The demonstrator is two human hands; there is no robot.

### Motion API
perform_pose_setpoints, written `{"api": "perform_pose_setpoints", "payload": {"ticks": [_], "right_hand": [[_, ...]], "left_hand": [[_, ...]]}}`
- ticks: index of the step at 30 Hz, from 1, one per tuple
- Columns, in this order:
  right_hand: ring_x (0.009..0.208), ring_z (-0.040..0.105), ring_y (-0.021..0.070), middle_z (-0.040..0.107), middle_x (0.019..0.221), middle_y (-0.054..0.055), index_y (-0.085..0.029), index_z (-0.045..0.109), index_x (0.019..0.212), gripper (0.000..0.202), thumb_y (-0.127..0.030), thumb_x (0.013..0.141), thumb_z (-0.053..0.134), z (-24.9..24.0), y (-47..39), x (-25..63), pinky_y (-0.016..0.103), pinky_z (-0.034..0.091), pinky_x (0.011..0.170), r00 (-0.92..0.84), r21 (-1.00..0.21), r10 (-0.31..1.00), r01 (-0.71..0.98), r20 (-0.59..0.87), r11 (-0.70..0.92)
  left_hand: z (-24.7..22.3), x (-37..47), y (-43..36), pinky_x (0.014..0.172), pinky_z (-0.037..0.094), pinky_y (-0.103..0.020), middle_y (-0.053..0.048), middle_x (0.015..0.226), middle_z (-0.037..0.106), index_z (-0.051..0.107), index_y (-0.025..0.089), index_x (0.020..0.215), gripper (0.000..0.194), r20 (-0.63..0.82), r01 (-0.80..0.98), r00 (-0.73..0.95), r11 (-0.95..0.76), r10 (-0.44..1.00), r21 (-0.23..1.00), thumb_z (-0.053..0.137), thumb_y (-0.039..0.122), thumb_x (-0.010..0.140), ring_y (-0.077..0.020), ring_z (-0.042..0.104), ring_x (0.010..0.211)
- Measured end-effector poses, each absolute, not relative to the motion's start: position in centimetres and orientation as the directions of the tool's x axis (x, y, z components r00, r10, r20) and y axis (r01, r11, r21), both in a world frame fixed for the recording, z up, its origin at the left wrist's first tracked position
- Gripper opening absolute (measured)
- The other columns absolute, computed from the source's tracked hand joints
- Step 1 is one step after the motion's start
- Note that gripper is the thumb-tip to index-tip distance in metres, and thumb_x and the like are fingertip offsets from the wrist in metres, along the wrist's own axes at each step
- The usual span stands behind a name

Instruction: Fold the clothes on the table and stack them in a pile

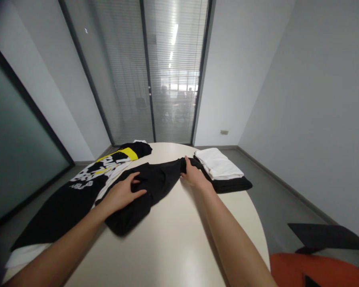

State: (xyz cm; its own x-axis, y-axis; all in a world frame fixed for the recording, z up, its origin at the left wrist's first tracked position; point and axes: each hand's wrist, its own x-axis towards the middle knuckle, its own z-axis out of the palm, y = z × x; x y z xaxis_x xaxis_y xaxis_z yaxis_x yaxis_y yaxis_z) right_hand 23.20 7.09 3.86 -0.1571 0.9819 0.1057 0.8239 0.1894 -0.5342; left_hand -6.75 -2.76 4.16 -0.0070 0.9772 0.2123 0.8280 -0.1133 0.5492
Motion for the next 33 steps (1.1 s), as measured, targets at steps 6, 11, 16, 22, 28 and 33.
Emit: {"api": "perform_pose_setpoints", "payload": {"ticks": [6, 11, 16, 22, 28, 33], "right_hand": [[0.078, 0.068, 0.0207, 0.068, 0.083, 0.003, -0.018, 0.046, 0.135, 0.053, -0.018, 0.084, 0.057, 2.8, 8.4, 22.8, 0.031, 0.052, 0.078, 0.053, -0.71, 0.955, 0.68, 0.293, 0.181], [0.06, 0.064, 0.0151, 0.057, 0.072, -0.006, -0.02, 0.033, 0.139, 0.056, -0.031, 0.087, 0.051, 3.7, 9.9, 24.7, 0.028, 0.055, 0.065, 0.276, -0.911, 0.904, 0.348, 0.325, 0.221], [0.086, 0.066, 0.0188, 0.063, 0.096, 0.004, -0.019, 0.043, 0.131, 0.045, -0.033, 0.088, 0.048, 4.4, 10.8, 25.9, 0.034, 0.058, 0.076, 0.388, -0.924, 0.853, 0.295, 0.35, 0.245], [0.118, 0.056, 0.0254, 0.061, 0.121, 0.013, -0.016, 0.066, 0.117, 0.037, -0.021, 0.081, 0.066, 3.8, 9.4, 24.1, 0.042, 0.041, 0.106, -0.028, -0.645, 0.96, 0.735, 0.279, 0.21], [0.129, 0.042, 0.0404, 0.047, 0.137, 0.017, -0.025, 0.067, 0.126, 0.059, -0.037, 0.071, 0.084, 3.3, 6.4, 21.0, 0.05, 0.04, 0.101, -0.172, -0.328, 0.98, 0.924, 0.096, 0.194], [0.12, 0.048, 0.0314, 0.057, 0.115, 0.012, -0.025, 0.074, 0.105, 0.021, -0.029, 0.085, 0.071, 2.4, 5.7, 19.4, 0.04, 0.043, 0.096, -0.203, -0.329, 0.967, 0.912, 0.155, 0.244]], "left_hand": [[3.8, -7.9, -1.5, 0.086, 0.052, -0.039, -0.006, 0.101, 0.074, 0.069, 0.025, 0.112, 0.034, 0.259, 0.773, 0.061, -0.209, 0.964, 0.598, 0.059, 0.03, 0.08, -0.0278, 0.069, 0.095], [4.2, -11.9, 0.4, 0.094, 0.05, -0.041, -0.008, 0.106, 0.073, 0.069, 0.021, 0.101, 0.026, 0.451, 0.743, -0.182, -0.178, 0.874, 0.645, 0.055, 0.026, 0.081, -0.0269, 0.067, 0.1], [4.8, -14.6, 1.0, 0.098, 0.049, -0.039, -0.008, 0.105, 0.072, 0.066, 0.019, 0.104, 0.035, 0.461, 0.725, -0.379, -0.051, 0.802, 0.686, 0.051, 0.013, 0.072, -0.0249, 0.066, 0.101], [6.6, -10.8, -1.5, 0.082, 0.051, -0.033, -0.003, 0.088, 0.074, 0.067, 0.024, 0.108, 0.029, 0.429, 0.841, -0.098, -0.156, 0.898, 0.518, 0.056, 0.039, 0.086, -0.0232, 0.069, 0.083], [6.0, -8.2, -3.4, 0.087, 0.048, -0.04, -0.009, 0.112, 0.074, 0.073, 0.027, 0.11, 0.046, 0.141, 0.941, 0.207, -0.236, 0.968, 0.243, 0.07, 0.057, 0.076, -0.0336, 0.069, 0.099], [5.4, -8.4, -3.1, 0.087, 0.047, -0.036, -0.006, 0.105, 0.075, 0.076, 0.029, 0.096, 0.019, 0.091, 0.903, 0.319, -0.332, 0.943, 0.272, 0.068, 0.038, 0.081, -0.0298, 0.069, 0.099]]}}
